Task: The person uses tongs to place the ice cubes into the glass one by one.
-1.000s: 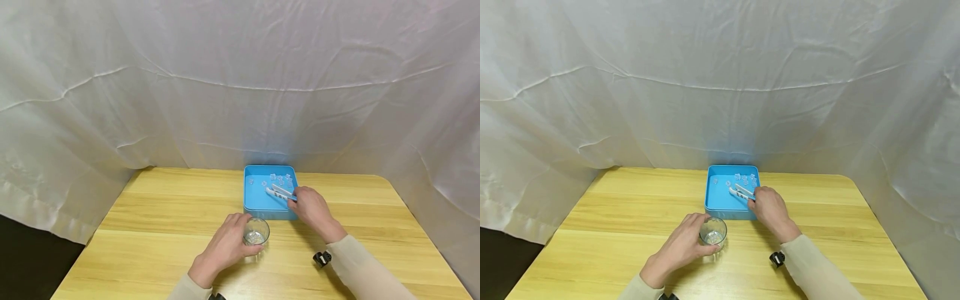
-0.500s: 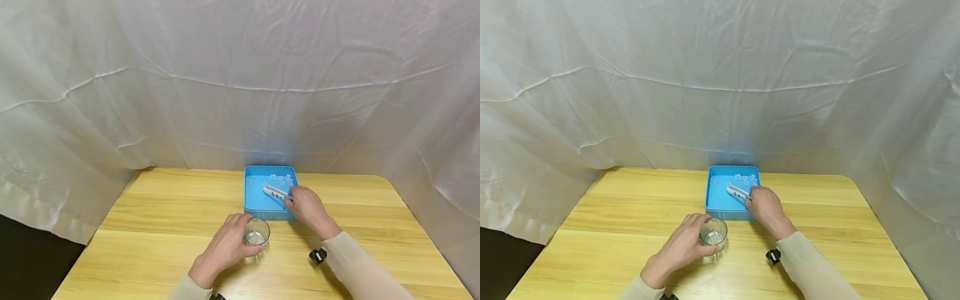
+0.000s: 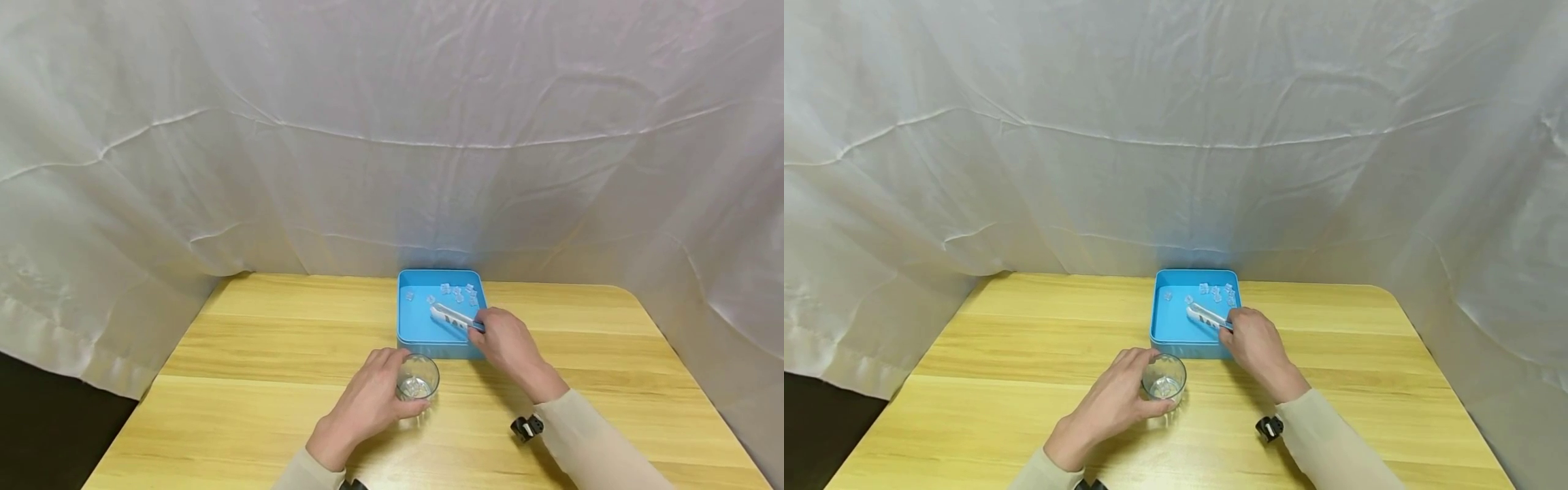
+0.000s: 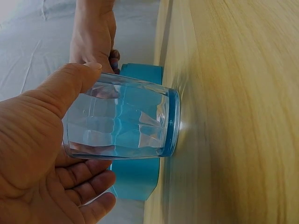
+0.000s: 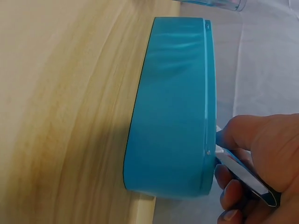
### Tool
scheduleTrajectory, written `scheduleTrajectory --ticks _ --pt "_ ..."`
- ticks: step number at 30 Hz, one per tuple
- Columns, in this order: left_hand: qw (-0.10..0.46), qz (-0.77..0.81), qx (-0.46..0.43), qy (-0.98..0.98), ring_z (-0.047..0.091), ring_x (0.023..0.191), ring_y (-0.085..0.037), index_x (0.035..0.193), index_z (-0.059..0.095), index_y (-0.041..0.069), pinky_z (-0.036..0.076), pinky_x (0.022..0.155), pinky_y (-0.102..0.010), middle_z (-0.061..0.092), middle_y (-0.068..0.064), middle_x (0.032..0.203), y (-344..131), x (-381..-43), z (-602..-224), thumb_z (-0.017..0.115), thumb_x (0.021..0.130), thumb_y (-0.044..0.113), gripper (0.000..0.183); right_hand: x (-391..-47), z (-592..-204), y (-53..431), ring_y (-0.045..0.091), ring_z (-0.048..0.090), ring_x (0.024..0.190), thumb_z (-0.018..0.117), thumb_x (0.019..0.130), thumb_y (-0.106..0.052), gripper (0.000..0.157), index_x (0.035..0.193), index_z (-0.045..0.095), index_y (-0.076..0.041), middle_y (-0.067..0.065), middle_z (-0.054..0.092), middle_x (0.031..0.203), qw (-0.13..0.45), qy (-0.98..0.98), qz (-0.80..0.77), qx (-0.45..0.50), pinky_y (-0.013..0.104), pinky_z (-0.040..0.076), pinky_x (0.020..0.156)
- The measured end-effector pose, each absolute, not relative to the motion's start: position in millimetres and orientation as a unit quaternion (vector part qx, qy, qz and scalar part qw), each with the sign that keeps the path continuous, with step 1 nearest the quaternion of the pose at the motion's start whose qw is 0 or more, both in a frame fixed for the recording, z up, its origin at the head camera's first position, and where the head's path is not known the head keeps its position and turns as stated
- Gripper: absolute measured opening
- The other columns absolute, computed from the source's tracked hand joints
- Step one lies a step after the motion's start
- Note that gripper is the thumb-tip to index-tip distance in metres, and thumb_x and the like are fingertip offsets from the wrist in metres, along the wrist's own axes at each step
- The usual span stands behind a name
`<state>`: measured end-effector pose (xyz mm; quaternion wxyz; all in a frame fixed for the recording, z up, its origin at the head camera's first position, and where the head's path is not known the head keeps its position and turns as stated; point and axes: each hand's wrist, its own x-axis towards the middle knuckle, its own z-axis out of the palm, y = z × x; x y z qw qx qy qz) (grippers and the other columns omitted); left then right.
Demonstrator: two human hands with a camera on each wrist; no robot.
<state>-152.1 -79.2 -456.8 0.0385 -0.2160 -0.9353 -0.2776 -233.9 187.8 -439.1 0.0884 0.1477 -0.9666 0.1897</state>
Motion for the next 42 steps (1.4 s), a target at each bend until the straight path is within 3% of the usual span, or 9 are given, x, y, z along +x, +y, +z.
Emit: scheduleTrajectory --ticks 10,17,26,33,42 --pt "0.022 -0.298 -0.206 -0.932 0.057 0.126 -0.022 0.143 0.058 0.006 0.054 0.105 -0.042 0.065 -0.007 0.133 -81 -149 -454 0.09 0.081 0.048 0.081 -214 -431 199 0.015 0.054 0.076 0.071 0.099 -0.018 0.012 0.095 0.072 -0.007 0.001 0.066 0.088 0.113 -0.953 0.222 0.17 0.036 0.052 0.068" --pt "0.026 -0.31 -0.206 -0.928 0.058 0.125 -0.023 0.143 0.057 0.005 0.056 0.103 -0.044 0.065 -0.008 0.133 -84 -147 -454 0.092 0.079 0.047 0.083 -195 -426 204 0.013 0.054 0.078 0.076 0.095 -0.017 0.008 0.096 0.074 -0.009 -0.001 0.067 0.09 0.14 -0.941 0.234 0.199 0.034 0.051 0.069" --pt "0.038 -0.292 -0.208 -0.933 0.058 0.125 -0.022 0.141 0.059 0.005 0.056 0.104 -0.042 0.066 -0.007 0.132 -86 -143 -453 0.091 0.079 0.049 0.082 -170 -412 211 0.008 0.065 0.086 0.08 0.092 -0.013 0.007 0.096 0.075 -0.016 -0.006 0.071 0.095 0.146 -0.921 0.248 0.261 0.03 0.059 0.071" --pt "0.058 -0.253 -0.221 -0.94 0.058 0.127 -0.023 0.141 0.06 0.004 0.052 0.11 -0.04 0.066 -0.007 0.131 -87 -143 -450 0.087 0.081 0.054 0.082 -153 -396 213 -0.001 0.058 0.084 0.082 0.09 -0.012 0.017 0.099 0.074 -0.024 -0.017 0.067 0.095 0.137 -0.908 0.248 0.309 0.026 0.056 0.07" --pt "0.061 -0.251 -0.222 -0.94 0.058 0.127 -0.024 0.141 0.06 0.004 0.052 0.11 -0.04 0.066 -0.008 0.132 -87 -143 -451 0.086 0.082 0.055 0.082 -149 -391 208 -0.002 0.053 0.082 0.078 0.094 -0.016 0.013 0.098 0.072 -0.026 -0.019 0.063 0.094 0.095 -0.898 0.254 0.348 0.024 0.051 0.068"
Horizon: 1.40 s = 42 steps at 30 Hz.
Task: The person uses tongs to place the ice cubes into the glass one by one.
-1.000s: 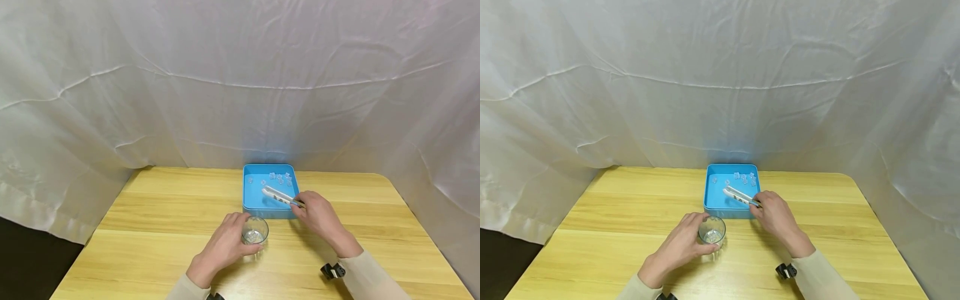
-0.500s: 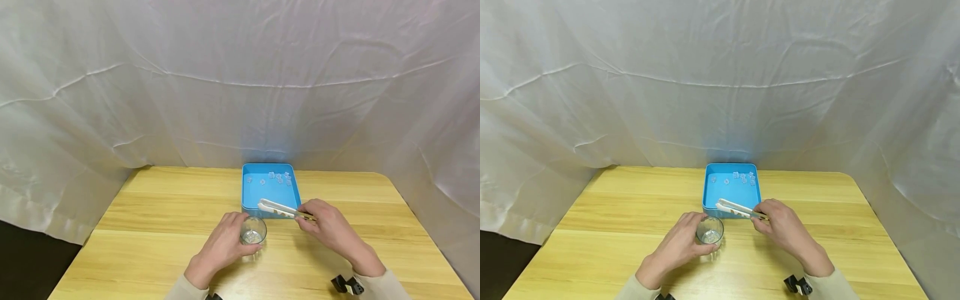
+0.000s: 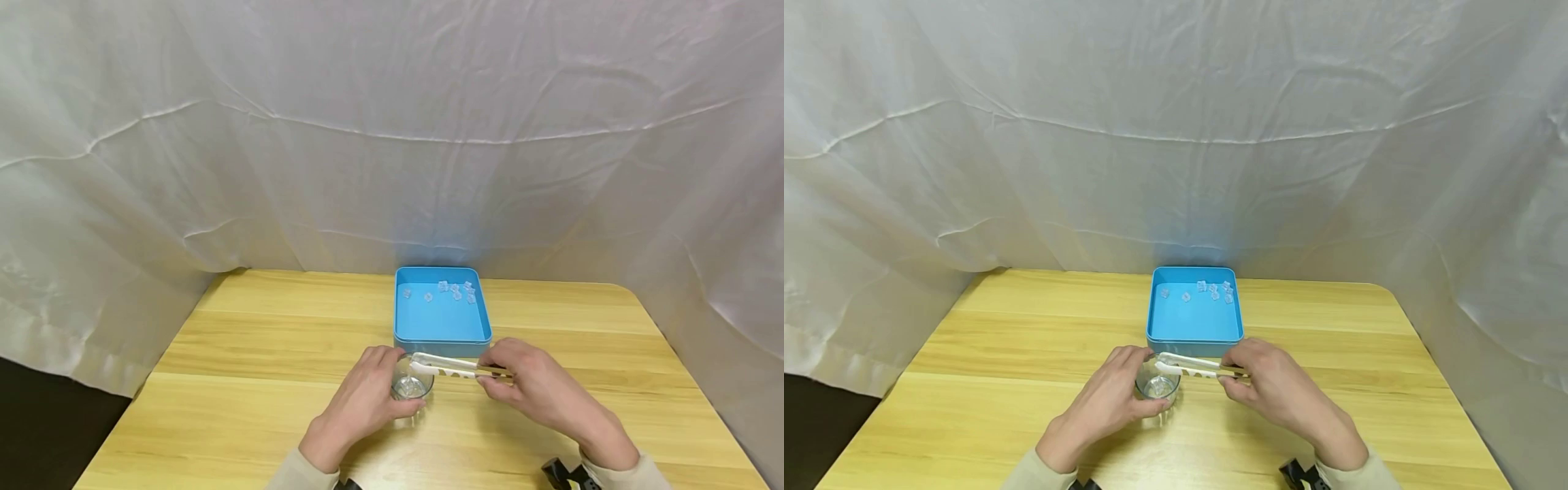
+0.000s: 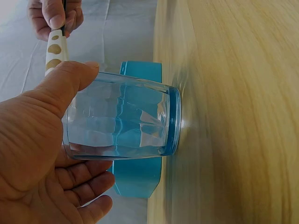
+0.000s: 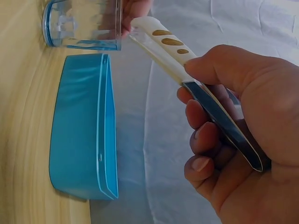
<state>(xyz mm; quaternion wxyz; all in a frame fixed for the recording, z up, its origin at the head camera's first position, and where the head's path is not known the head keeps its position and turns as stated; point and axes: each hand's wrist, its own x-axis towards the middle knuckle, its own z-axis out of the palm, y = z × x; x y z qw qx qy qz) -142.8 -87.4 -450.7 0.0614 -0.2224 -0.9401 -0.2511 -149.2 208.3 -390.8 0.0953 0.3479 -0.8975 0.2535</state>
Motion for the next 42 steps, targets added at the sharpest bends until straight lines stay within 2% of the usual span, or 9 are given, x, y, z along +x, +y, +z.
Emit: scheduleTrajectory --ticks 8,18,42 --pt "0.069 -0.255 -0.226 -0.938 0.06 0.125 -0.024 0.139 0.06 0.002 0.054 0.107 -0.041 0.067 -0.009 0.13 -87.4 -142.9 -452.3 0.088 0.081 0.051 0.081 -149.9 -394.4 205.3 -0.002 0.049 0.079 0.077 0.095 -0.015 0.016 0.096 0.069 -0.029 -0.02 0.059 0.089 0.086 -0.895 0.237 0.367 0.023 0.048 0.067" --pt "0.062 -0.259 -0.223 -0.938 0.059 0.126 -0.025 0.14 0.06 0.002 0.054 0.107 -0.041 0.067 -0.009 0.131 -87.4 -143.5 -451.7 0.089 0.081 0.051 0.081 -151.9 -397.5 205.5 -0.003 0.048 0.077 0.078 0.093 -0.013 0.019 0.093 0.067 -0.028 -0.02 0.059 0.088 0.101 -0.887 0.235 0.385 0.021 0.047 0.065" --pt "0.06 -0.261 -0.219 -0.938 0.06 0.124 -0.024 0.136 0.062 0.003 0.054 0.105 -0.041 0.067 -0.008 0.128 -86.9 -143.4 -451.2 0.089 0.082 0.047 0.076 -151.0 -395.8 206.5 -0.002 0.05 0.078 0.077 0.095 -0.018 0.012 0.096 0.069 -0.027 -0.019 0.062 0.091 0.073 -0.897 0.229 0.372 0.024 0.049 0.067"
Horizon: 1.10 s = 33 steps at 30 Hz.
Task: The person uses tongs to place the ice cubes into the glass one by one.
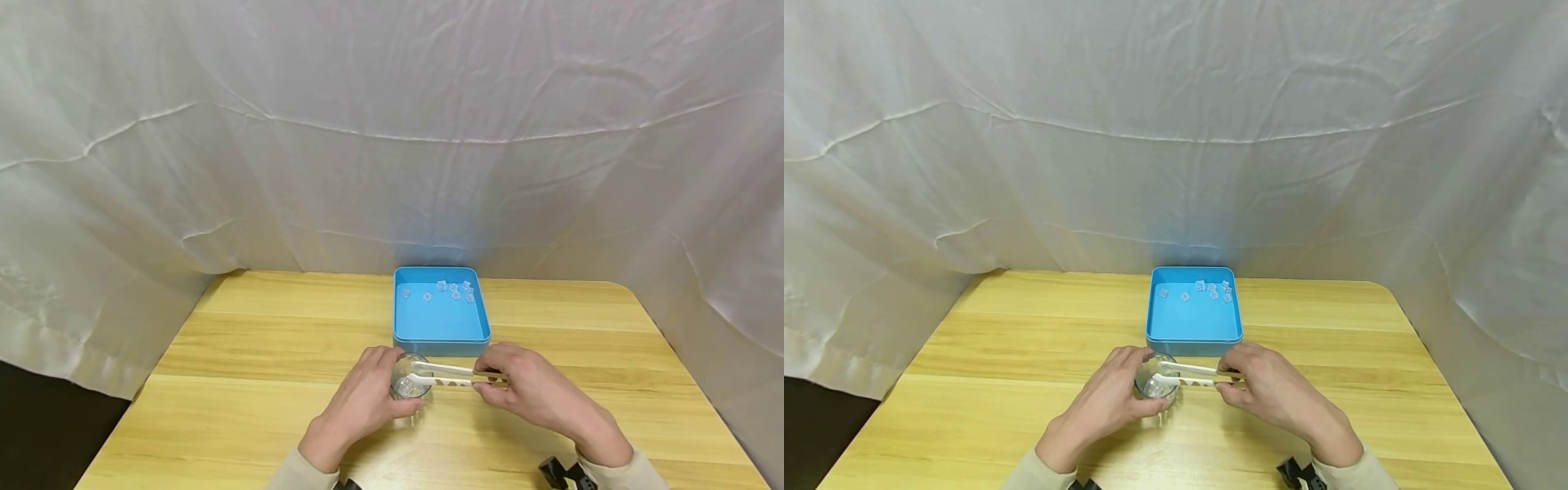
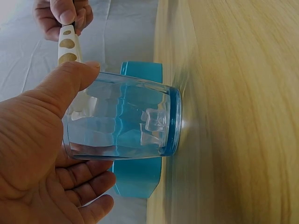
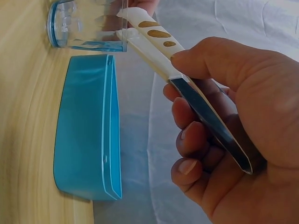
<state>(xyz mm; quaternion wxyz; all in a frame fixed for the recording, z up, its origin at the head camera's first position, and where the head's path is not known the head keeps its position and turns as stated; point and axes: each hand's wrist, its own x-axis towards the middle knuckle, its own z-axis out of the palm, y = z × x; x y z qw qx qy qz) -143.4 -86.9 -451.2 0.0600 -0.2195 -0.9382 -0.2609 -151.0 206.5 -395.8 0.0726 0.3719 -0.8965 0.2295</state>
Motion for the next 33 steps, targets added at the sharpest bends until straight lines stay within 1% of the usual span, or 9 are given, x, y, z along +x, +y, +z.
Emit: scheduleTrajectory --ticks 10,15,19,27,33 --pt "0.055 -0.261 -0.218 -0.939 0.058 0.126 -0.024 0.138 0.061 0.003 0.053 0.107 -0.041 0.066 -0.007 0.131 -87.0 -142.5 -452.1 0.088 0.082 0.05 0.077 -150.3 -395.0 208.4 -0.002 0.052 0.08 0.075 0.098 -0.021 0.007 0.099 0.07 -0.025 -0.017 0.063 0.093 0.044 -0.901 0.243 0.357 0.024 0.051 0.069" --pt "0.057 -0.256 -0.218 -0.94 0.058 0.125 -0.023 0.139 0.06 0.004 0.053 0.108 -0.04 0.066 -0.007 0.131 -86.3 -141.6 -451.1 0.087 0.082 0.052 0.079 -152.0 -395.7 208.4 -0.002 0.056 0.083 0.075 0.097 -0.021 0.01 0.099 0.068 -0.027 -0.018 0.064 0.094 0.048 -0.905 0.247 0.344 0.026 0.055 0.072" --pt "0.074 -0.248 -0.227 -0.939 0.059 0.122 -0.023 0.136 0.061 0.004 0.053 0.106 -0.039 0.067 -0.007 0.128 -85.9 -141.0 -451.8 0.088 0.082 0.049 0.076 -152.5 -395.1 209.6 -0.002 0.058 0.085 0.076 0.096 -0.019 0.013 0.099 0.068 -0.029 -0.02 0.064 0.095 0.048 -0.91 0.254 0.325 0.026 0.057 0.074" --pt "0.08 -0.244 -0.228 -0.939 0.059 0.123 -0.024 0.136 0.062 0.003 0.053 0.107 -0.04 0.067 -0.008 0.127 -86.2 -140.9 -452.4 0.088 0.083 0.048 0.074 -153.3 -394.2 208.9 0.004 0.067 0.093 0.078 0.096 -0.018 0.012 0.102 0.071 -0.026 -0.015 0.07 0.102 0.071 -0.914 0.282 0.283 0.03 0.06 0.077" --pt "0.079 -0.242 -0.229 -0.94 0.06 0.122 -0.024 0.135 0.061 0.004 0.053 0.106 -0.04 0.067 -0.007 0.125 -86.3 -141.3 -452.5 0.088 0.083 0.048 0.074 -159.2 -396.5 206.2 0.01 0.07 0.096 0.077 0.095 -0.015 0.013 0.1 0.071 -0.026 -0.014 0.071 0.101 0.098 -0.913 0.289 0.272 0.033 0.062 0.08"
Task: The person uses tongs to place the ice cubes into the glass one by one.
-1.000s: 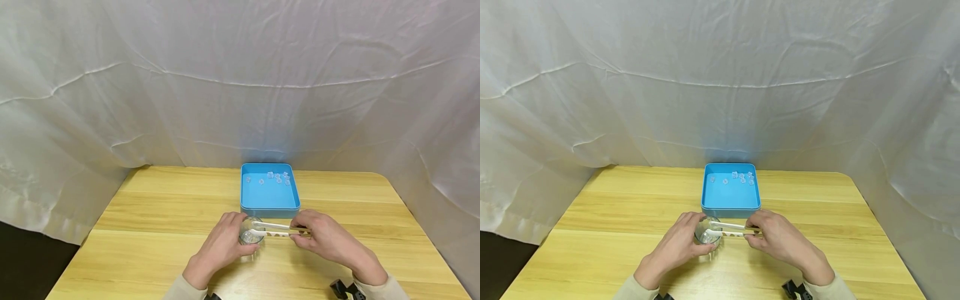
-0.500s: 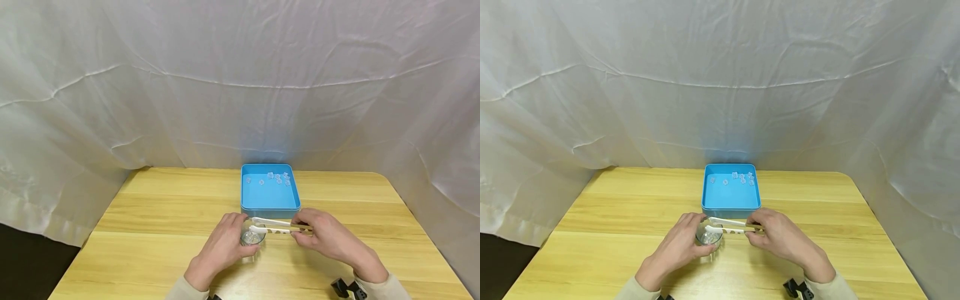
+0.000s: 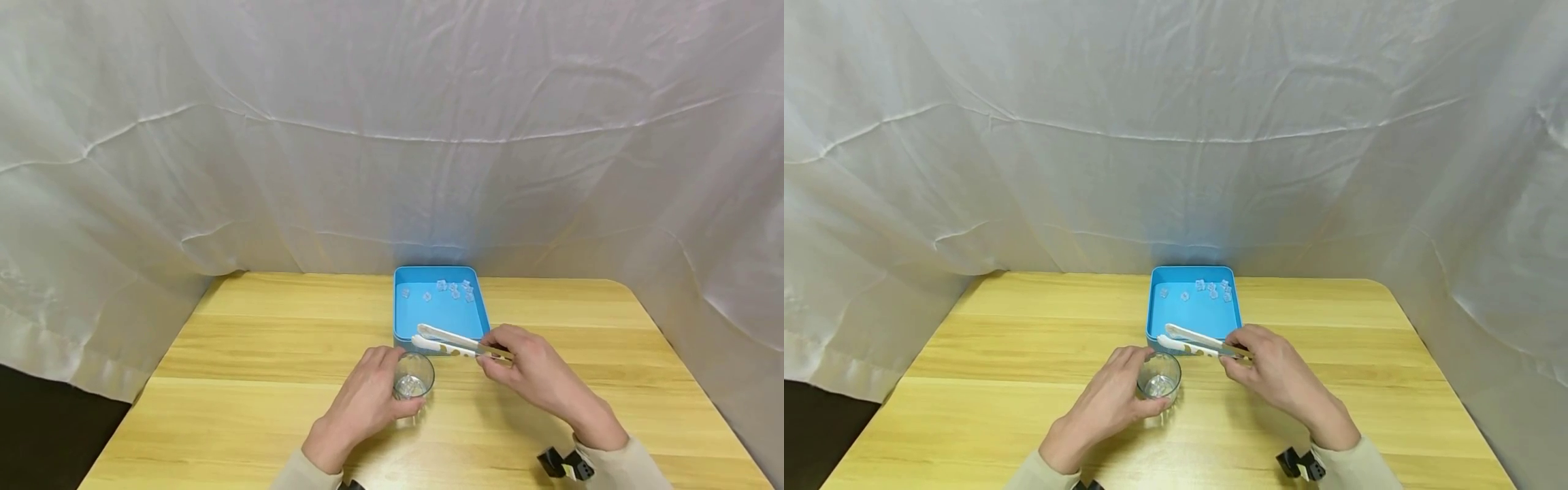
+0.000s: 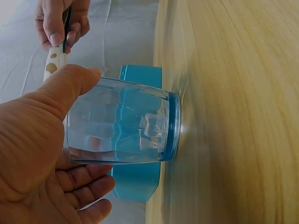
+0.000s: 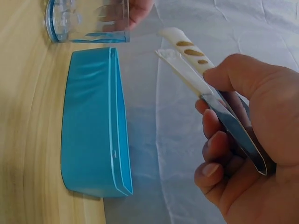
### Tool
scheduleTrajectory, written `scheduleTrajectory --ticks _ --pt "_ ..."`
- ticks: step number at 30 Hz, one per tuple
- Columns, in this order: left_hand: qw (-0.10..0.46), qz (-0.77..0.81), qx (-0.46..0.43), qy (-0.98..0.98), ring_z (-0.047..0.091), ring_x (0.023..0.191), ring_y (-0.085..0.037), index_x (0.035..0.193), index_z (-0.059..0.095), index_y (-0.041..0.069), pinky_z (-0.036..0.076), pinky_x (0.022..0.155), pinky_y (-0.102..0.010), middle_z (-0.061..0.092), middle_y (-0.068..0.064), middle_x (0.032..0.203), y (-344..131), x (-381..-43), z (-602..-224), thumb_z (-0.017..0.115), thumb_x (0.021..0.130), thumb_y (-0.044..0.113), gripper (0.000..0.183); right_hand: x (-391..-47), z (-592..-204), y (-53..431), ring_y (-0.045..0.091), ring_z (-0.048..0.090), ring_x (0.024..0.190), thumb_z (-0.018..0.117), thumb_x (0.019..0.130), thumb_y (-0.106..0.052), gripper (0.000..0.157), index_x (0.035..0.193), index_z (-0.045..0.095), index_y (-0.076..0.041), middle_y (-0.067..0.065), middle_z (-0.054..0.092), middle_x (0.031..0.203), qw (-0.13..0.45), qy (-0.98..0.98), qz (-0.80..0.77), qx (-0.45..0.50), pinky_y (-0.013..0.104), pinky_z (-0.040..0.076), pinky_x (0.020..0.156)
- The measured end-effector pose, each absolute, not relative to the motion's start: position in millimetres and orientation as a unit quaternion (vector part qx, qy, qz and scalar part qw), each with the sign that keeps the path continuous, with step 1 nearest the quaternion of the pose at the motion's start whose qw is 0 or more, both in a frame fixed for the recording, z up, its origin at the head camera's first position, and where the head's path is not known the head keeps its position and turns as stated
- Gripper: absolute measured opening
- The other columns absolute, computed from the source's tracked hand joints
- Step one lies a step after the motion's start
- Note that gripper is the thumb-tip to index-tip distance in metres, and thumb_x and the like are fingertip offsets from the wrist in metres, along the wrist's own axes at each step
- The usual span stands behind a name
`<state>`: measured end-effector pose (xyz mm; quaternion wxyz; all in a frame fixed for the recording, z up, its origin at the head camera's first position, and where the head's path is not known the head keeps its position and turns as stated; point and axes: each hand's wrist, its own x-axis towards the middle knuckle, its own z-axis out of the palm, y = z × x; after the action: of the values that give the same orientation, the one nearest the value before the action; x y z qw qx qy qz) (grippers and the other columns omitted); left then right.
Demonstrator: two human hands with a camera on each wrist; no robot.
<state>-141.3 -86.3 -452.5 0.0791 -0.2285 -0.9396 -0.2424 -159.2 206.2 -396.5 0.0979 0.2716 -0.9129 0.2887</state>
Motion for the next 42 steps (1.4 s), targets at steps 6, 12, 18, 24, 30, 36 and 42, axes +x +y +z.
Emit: scheduleTrajectory --ticks 6,12,18,24,30,36,42 --pt "0.076 -0.252 -0.226 -0.938 0.059 0.123 -0.024 0.136 0.061 0.003 0.053 0.107 -0.04 0.067 -0.009 0.126 -86 -144 -451 0.088 0.083 0.047 0.074 -172 -395 204 0.011 0.069 0.093 0.077 0.096 -0.016 0.008 0.099 0.072 -0.02 -0.009 0.071 0.1 0.114 -0.919 0.274 0.261 0.035 0.061 0.078" --pt "0.072 -0.258 -0.225 -0.937 0.059 0.123 -0.024 0.135 0.061 0.003 0.054 0.106 -0.04 0.067 -0.01 0.127 -86 -146 -450 0.089 0.083 0.046 0.073 -185 -391 201 0.012 0.064 0.085 0.076 0.096 -0.018 0.008 0.101 0.073 -0.012 -0.002 0.07 0.096 0.118 -0.932 0.258 0.225 0.036 0.058 0.073" --pt "0.065 -0.26 -0.223 -0.937 0.059 0.124 -0.024 0.135 0.061 0.003 0.054 0.106 -0.041 0.067 -0.01 0.127 -85 -144 -450 0.089 0.083 0.046 0.073 -197 -392 196 0.016 0.055 0.076 0.073 0.097 -0.02 0.014 0.1 0.072 -0.007 0.003 0.068 0.094 0.116 -0.944 0.244 0.188 0.035 0.051 0.07" --pt "0.069 -0.265 -0.225 -0.935 0.06 0.122 -0.024 0.135 0.061 0.003 0.055 0.104 -0.041 0.067 -0.01 0.126 -85 -143 -450 0.089 0.082 0.046 0.073 -211 -396 187 0.019 0.052 0.074 0.067 0.098 -0.02 0.014 0.094 0.068 -0.006 0.005 0.064 0.087 0.11 -0.956 0.23 0.148 0.034 0.047 0.067" --pt "0.059 -0.272 -0.218 -0.936 0.059 0.121 -0.023 0.137 0.061 0.005 0.055 0.103 -0.041 0.067 -0.009 0.126 -85 -143 -451 0.089 0.082 0.048 0.075 -227 -405 180 0.02 0.048 0.068 0.064 0.097 -0.017 0.014 0.089 0.063 -0.006 0.004 0.055 0.079 0.104 -0.961 0.222 0.125 0.032 0.039 0.06" --pt "0.058 -0.27 -0.218 -0.936 0.059 0.121 -0.023 0.137 0.06 0.005 0.055 0.103 -0.041 0.067 -0.007 0.126 -85 -143 -452 0.09 0.081 0.047 0.076 -241 -418 172 0.021 0.048 0.067 0.066 0.097 -0.017 0.016 0.089 0.064 -0.003 0.005 0.053 0.076 0.102 -0.968 0.2 0.115 0.03 0.038 0.056" --pt "0.056 -0.277 -0.219 -0.934 0.059 0.121 -0.023 0.137 0.06 0.005 0.055 0.102 -0.042 0.067 -0.009 0.125 -86 -142 -453 0.09 0.081 0.045 0.075 -252 -431 165 0.022 0.05 0.067 0.067 0.097 -0.018 0.019 0.095 0.066 0.0 0.008 0.057 0.078 0.102 -0.971 0.185 0.115 0.031 0.04 0.057"
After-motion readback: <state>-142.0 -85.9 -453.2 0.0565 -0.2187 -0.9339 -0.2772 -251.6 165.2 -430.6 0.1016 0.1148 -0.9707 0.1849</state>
